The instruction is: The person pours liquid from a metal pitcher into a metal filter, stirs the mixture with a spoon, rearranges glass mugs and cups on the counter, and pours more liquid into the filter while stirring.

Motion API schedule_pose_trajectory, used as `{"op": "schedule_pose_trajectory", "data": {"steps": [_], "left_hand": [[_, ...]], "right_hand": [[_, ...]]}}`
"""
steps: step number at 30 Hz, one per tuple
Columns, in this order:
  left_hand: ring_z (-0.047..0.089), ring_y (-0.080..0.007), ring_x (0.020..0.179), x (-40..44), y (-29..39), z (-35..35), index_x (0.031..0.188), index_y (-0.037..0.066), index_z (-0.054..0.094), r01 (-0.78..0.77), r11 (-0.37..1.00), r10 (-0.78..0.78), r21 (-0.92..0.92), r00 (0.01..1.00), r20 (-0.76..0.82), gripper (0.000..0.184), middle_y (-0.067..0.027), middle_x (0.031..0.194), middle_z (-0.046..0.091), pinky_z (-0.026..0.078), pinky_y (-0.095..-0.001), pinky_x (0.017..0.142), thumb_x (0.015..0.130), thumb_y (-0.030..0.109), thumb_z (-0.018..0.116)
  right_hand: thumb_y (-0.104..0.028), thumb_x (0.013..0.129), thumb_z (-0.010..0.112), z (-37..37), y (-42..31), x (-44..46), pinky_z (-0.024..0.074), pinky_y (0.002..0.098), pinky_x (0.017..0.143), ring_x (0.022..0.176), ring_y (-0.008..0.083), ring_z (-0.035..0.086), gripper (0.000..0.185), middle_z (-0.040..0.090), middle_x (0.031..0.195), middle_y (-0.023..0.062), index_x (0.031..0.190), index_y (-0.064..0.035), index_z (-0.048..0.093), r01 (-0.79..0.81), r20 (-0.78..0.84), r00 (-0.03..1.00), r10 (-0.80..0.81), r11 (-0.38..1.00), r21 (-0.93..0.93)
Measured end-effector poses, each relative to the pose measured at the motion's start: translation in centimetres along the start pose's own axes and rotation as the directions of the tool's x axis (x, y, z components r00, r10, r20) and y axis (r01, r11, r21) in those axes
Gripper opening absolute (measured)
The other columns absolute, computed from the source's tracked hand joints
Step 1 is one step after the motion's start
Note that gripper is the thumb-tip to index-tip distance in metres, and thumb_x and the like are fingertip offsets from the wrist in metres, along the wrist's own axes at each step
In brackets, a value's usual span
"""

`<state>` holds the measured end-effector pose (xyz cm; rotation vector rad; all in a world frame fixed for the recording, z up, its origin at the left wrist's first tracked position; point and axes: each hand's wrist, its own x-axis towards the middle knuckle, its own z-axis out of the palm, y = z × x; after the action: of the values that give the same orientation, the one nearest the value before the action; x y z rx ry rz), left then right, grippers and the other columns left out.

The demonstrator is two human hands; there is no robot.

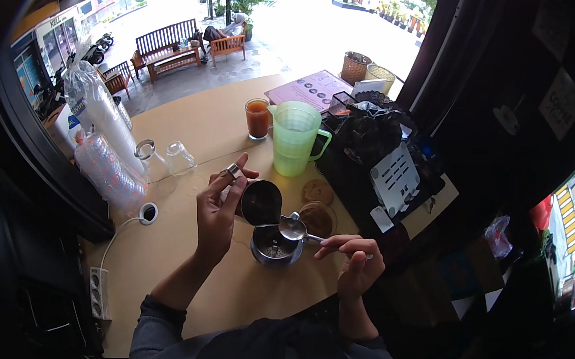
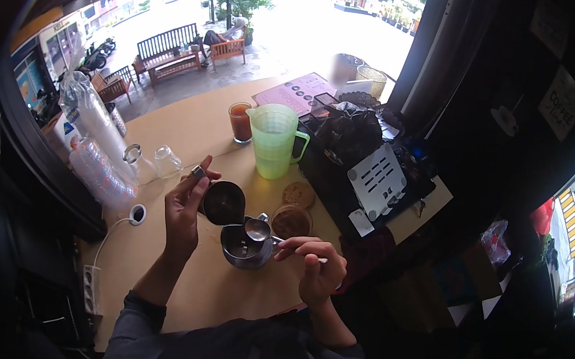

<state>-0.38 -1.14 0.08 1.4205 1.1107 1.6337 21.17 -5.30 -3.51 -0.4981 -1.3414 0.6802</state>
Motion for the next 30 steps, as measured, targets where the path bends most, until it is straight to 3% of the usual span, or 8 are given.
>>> {"op": "schedule_pose_trajectory", "data": {"steps": [2, 4, 12, 14, 18, 21, 23, 30], "left_hand": [[0.052, -0.0114, 0.106, -0.1, 0.3, 0.2, 0.113, -0.004, 0.063, 0.011, 0.999, -0.011, -0.047, 1.0, 0.0, 0.026, -0.0147, 0.115, 0.06, 0.051, -0.0273, 0.088, 0.095, 0.011, 0.052], [0.052, -0.0116, 0.106, -0.1, 0.7, 0.4, 0.112, -0.005, 0.063, 0.022, 0.995, -0.022, -0.094, 1.0, -0.001, 0.025, -0.015, 0.116, 0.06, 0.052, -0.0261, 0.086, 0.095, 0.01, 0.052], [0.054, -0.0105, 0.104, -0.1, 0.8, 0.6, 0.108, -0.004, 0.064, -0.001, 1.0, 0.001, 0.002, 1.0, 0.005, 0.023, -0.0141, 0.118, 0.058, 0.053, -0.024, 0.082, 0.095, 0.01, 0.052], [0.054, -0.0106, 0.104, -0.1, 0.8, 0.6, 0.107, -0.004, 0.065, 0.014, 1.0, -0.014, -0.011, 1.0, 0.003, 0.023, -0.0145, 0.119, 0.058, 0.053, -0.0242, 0.083, 0.094, 0.01, 0.052], [0.053, -0.0112, 0.106, 0.1, 0.9, 0.6, 0.105, -0.004, 0.066, 0.034, 0.999, -0.035, -0.029, 0.999, -0.011, 0.022, -0.0151, 0.122, 0.058, 0.053, -0.0245, 0.083, 0.094, 0.009, 0.052], [0.051, -0.0113, 0.108, 0.1, 0.3, 0.6, 0.103, -0.004, 0.066, 0.039, 0.998, -0.039, -0.05, 0.999, -0.009, 0.021, -0.0156, 0.121, 0.059, 0.052, -0.0238, 0.082, 0.094, 0.009, 0.053], [0.049, -0.0115, 0.109, 0.1, 0.3, 0.5, 0.102, -0.004, 0.067, 0.036, 0.999, -0.036, -0.033, 0.999, -0.006, 0.021, -0.016, 0.121, 0.059, 0.051, -0.0235, 0.081, 0.093, 0.008, 0.053], [0.047, -0.0125, 0.106, 0.0, 0.6, 0.7, 0.1, -0.004, 0.069, 0.012, 1.0, -0.012, 0.002, 1.0, -0.003, 0.019, -0.0137, 0.116, 0.065, 0.045, -0.0269, 0.089, 0.091, 0.005, 0.054]], "right_hand": [[-0.031, 0.099, 0.048, -0.2, 0.2, 0.0, 0.0565, 0.0356, 0.062, 0.063, 0.0259, 0.067, 0.037, 0.065, 0.086, 0.0247, 0.088, 0.0048, 0.052, 0.007, -0.011, 1.0, -0.005, 0.993, 0.121], [-0.03, 0.099, 0.048, -0.1, 0.1, 0.1, 0.0566, 0.0358, 0.062, 0.064, 0.026, 0.067, 0.037, 0.065, 0.086, 0.0246, 0.089, 0.0048, 0.052, -0.003, -0.007, 1.0, 0.004, 0.991, 0.134], [-0.029, 0.099, 0.049, 0.1, 0.1, -0.1, 0.0567, 0.0366, 0.062, 0.066, 0.026, 0.067, 0.035, 0.065, 0.086, 0.0243, 0.09, 0.005, 0.051, -0.022, 0.013, 1.0, 0.02, 0.988, 0.15], [-0.043, 0.098, 0.045, 0.4, -0.1, 0.1, 0.0542, 0.0338, 0.053, 0.055, 0.0273, 0.064, 0.047, 0.063, 0.078, 0.0255, 0.086, 0.0028, 0.047, -0.039, -0.008, 0.999, 0.039, 0.998, 0.039], [-0.042, 0.097, 0.045, 0.6, -0.3, 0.2, 0.0542, 0.0333, 0.053, 0.056, 0.0267, 0.065, 0.047, 0.064, 0.078, 0.0247, 0.085, 0.0025, 0.048, -0.015, 0.016, 1.0, 0.015, 1.0, -0.004], [-0.041, 0.097, 0.047, 0.6, -0.3, 0.1, 0.0543, 0.0329, 0.053, 0.057, 0.0255, 0.065, 0.046, 0.064, 0.078, 0.0237, 0.085, 0.0028, 0.051, 0.021, 0.063, 0.998, -0.017, 0.998, -0.058], [-0.027, 0.096, 0.055, 0.5, -0.2, -0.1, 0.0558, 0.0314, 0.062, 0.066, 0.0213, 0.068, 0.033, 0.067, 0.084, 0.0197, 0.087, 0.0046, 0.056, 0.04, 0.117, 0.993, -0.034, 0.998, -0.05], [-0.025, 0.096, 0.054, 0.9, -0.1, 0.9, 0.0541, 0.0309, 0.06, 0.065, 0.0238, 0.067, 0.029, 0.068, 0.082, 0.0175, 0.085, 0.0018, 0.057, 0.122, 0.221, 0.971, -0.09, 0.983, -0.135]]}}
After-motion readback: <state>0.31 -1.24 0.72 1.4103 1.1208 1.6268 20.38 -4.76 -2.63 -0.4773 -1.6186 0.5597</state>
